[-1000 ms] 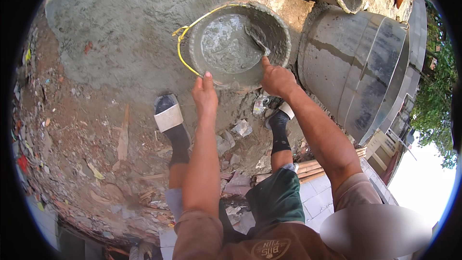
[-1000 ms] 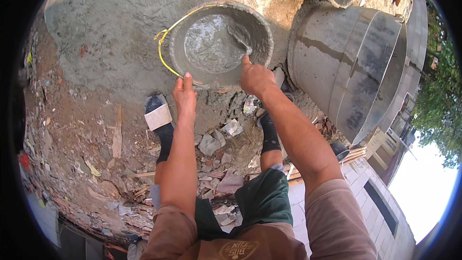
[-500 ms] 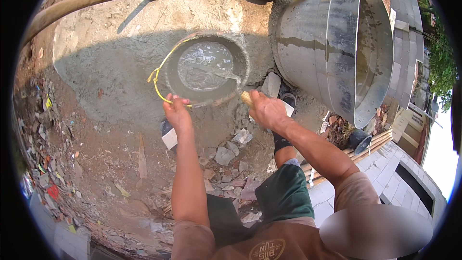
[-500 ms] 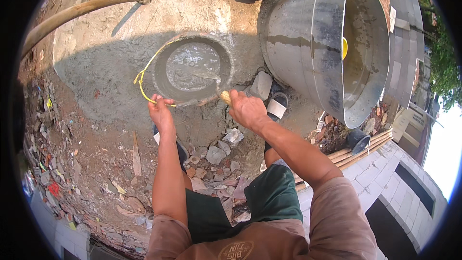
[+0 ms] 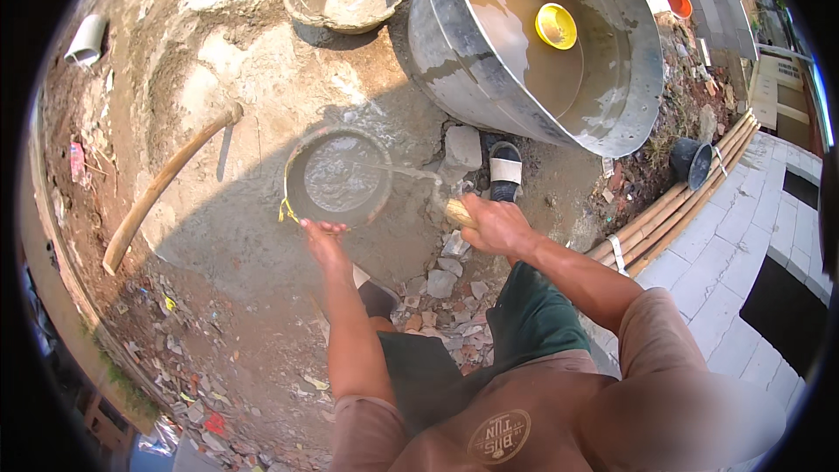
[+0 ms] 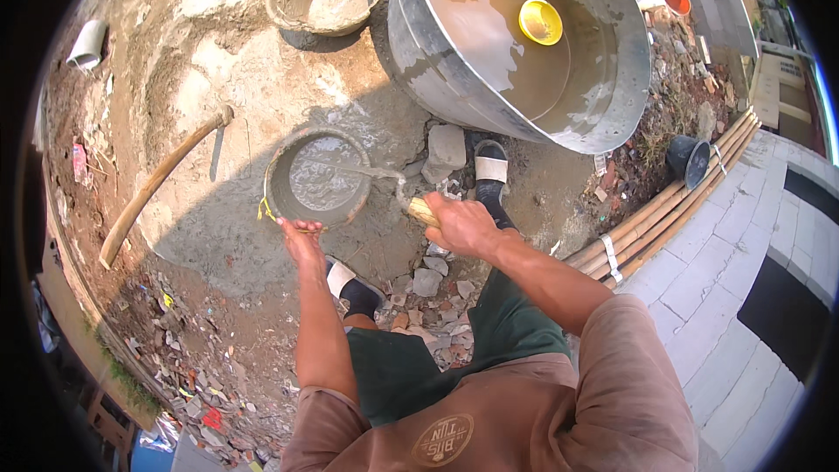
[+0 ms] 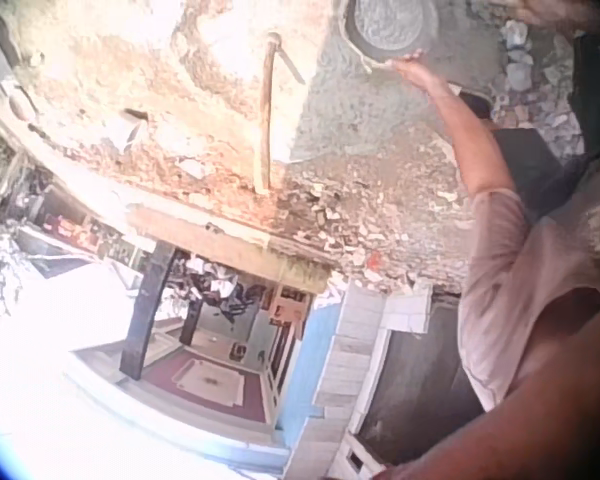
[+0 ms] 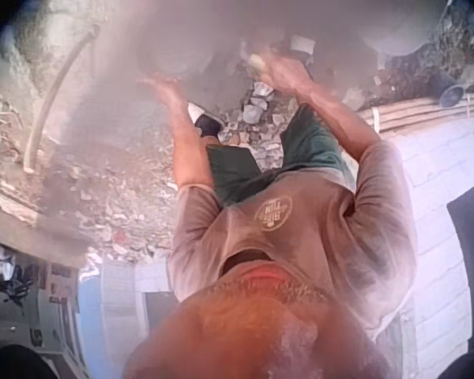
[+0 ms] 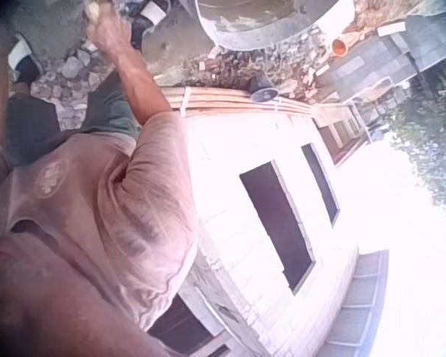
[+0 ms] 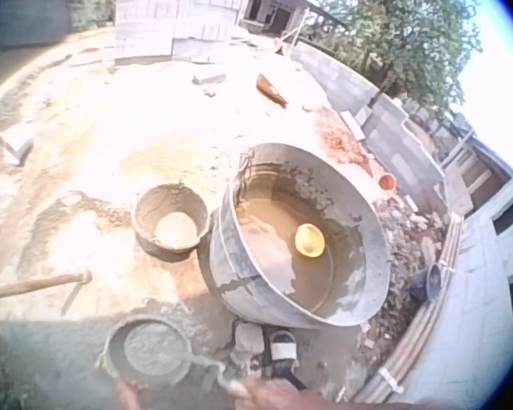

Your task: The person scoops wet cement from a bucket and applies it to a concrete wall using a trowel. They repeatedly return to the bucket to gather more cement and continue smoothing the wall surface.

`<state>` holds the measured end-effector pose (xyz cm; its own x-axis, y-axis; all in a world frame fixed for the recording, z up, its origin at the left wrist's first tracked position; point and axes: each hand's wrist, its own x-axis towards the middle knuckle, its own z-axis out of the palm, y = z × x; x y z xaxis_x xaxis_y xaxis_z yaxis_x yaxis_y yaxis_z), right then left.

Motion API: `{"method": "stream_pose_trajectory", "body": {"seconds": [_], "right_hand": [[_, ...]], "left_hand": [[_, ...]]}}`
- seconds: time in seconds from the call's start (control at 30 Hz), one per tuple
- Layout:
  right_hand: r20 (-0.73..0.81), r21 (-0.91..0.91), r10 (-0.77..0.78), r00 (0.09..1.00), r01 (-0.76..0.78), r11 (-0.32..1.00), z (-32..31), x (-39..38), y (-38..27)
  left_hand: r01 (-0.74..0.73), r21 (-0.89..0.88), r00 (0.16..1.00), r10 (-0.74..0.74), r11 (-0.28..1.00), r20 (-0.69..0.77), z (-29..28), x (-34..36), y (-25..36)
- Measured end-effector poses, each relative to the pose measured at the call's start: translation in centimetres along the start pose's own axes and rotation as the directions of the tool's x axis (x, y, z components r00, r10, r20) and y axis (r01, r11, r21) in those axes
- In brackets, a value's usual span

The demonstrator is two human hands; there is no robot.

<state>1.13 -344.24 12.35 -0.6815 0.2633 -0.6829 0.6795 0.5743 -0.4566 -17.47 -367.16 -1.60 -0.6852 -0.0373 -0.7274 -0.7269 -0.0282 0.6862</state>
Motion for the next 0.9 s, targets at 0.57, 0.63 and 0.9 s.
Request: {"method": "stream_pose_trajectory", "body": {"seconds": [0.57,0.63,0.9], "right_hand": [[0.131,0.465,0.950,-0.283,-0.829,-0.311,2.5,-59.8,27.7],[0.153,0.527,0.963,-0.220,-0.806,-0.268,1.4,-57.7,34.6],[0.096,0.696,0.982,-0.160,-0.694,-0.181,-13.1,-56.5,52.3]], "left_hand": [[-0.174,0.305,0.968,0.219,0.936,-0.123,6.9,-37.5,27.0],[-0.176,0.291,0.923,0.261,0.940,-0.284,8.8,-40.8,27.1],[-0.364,0.097,0.917,0.375,0.926,-0.134,36.3,-56.2,24.2]]}}
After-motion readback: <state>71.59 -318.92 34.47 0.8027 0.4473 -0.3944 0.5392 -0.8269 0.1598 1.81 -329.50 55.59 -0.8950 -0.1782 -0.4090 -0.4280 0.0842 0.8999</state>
